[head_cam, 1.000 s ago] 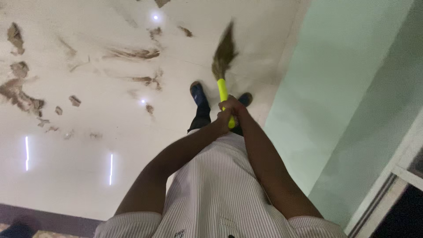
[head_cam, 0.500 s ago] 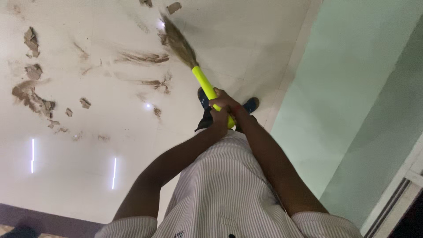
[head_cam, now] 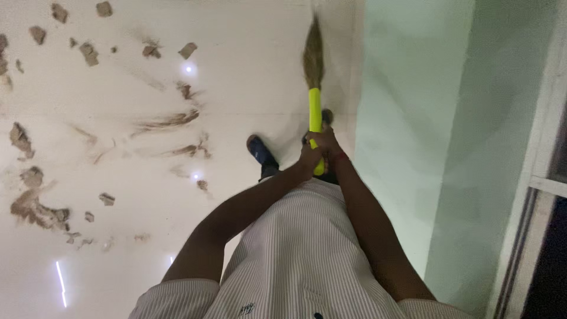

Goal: The person sweeps debris and dust into a pile on the floor using a broom.

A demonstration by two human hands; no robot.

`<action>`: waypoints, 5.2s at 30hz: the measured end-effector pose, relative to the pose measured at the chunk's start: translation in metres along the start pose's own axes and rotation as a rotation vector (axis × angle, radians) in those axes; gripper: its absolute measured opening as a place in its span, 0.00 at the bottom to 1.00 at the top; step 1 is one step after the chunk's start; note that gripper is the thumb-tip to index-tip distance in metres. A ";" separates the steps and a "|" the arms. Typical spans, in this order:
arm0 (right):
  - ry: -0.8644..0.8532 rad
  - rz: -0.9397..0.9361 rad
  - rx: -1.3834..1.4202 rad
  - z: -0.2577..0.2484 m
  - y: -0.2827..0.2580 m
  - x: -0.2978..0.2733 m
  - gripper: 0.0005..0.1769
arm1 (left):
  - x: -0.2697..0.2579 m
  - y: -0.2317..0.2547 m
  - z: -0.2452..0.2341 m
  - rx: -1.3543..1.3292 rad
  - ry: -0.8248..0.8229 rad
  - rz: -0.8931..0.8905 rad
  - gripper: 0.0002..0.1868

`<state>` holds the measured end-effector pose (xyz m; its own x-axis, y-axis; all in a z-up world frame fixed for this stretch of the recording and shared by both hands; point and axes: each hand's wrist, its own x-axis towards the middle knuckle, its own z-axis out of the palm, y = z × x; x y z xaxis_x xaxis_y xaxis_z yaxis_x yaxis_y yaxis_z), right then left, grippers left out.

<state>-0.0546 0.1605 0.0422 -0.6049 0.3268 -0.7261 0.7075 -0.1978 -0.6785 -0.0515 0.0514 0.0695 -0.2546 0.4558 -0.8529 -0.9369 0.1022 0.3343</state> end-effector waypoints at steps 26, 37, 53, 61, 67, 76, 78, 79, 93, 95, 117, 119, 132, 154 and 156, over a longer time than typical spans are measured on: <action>-0.549 0.040 -0.616 -0.009 -0.052 0.148 0.22 | 0.125 0.036 0.045 -0.572 0.356 0.086 0.07; -0.348 -0.077 -0.120 -0.069 -0.087 0.103 0.20 | 0.042 0.085 0.109 -0.152 0.315 0.192 0.28; -0.256 0.313 -0.052 -0.156 -0.019 0.155 0.13 | 0.179 0.042 0.128 -0.113 -0.004 -0.235 0.06; -0.512 0.289 -0.380 -0.071 -0.060 0.200 0.12 | 0.185 0.076 0.067 -0.497 0.186 -0.107 0.05; -0.546 0.217 -0.455 -0.023 -0.097 0.214 0.20 | 0.186 0.114 0.050 -0.681 0.256 -0.018 0.10; -0.515 0.076 -0.334 -0.050 -0.157 0.205 0.13 | 0.166 0.154 0.094 -0.661 0.192 -0.059 0.25; -0.495 -0.004 -0.323 -0.076 -0.158 0.197 0.14 | 0.150 0.162 0.108 -0.572 0.170 -0.035 0.25; -0.488 -0.078 -0.327 -0.087 -0.158 0.196 0.14 | 0.144 0.168 0.113 -0.535 0.152 -0.066 0.24; -0.096 0.227 0.006 -0.193 -0.112 0.199 0.18 | 0.212 0.130 0.170 -0.245 -0.047 -0.237 0.12; -0.160 0.269 0.020 -0.197 -0.106 0.201 0.17 | 0.218 0.121 0.171 -0.247 -0.019 -0.237 0.10; -0.599 -0.027 -0.206 -0.072 -0.164 0.234 0.19 | 0.204 0.159 0.104 -0.423 0.349 0.106 0.18; -0.499 -0.052 -0.188 -0.079 -0.188 0.219 0.19 | 0.203 0.173 0.107 -0.141 0.494 0.212 0.32; 0.100 0.216 0.444 -0.099 -0.226 0.192 0.25 | 0.164 0.240 0.113 -0.011 -0.166 -0.147 0.07; -0.502 0.227 -0.669 0.009 -0.157 0.273 0.35 | 0.204 0.187 0.027 -0.732 0.198 -0.176 0.05; -0.569 0.207 -0.726 0.032 -0.154 0.277 0.34 | 0.198 0.191 0.013 -0.809 0.214 -0.143 0.05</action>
<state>-0.3428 0.2519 -0.0580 -0.3940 -0.1879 -0.8997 0.7591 0.4854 -0.4339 -0.2773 0.1723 -0.0301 -0.0846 0.3015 -0.9497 -0.8252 -0.5554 -0.1028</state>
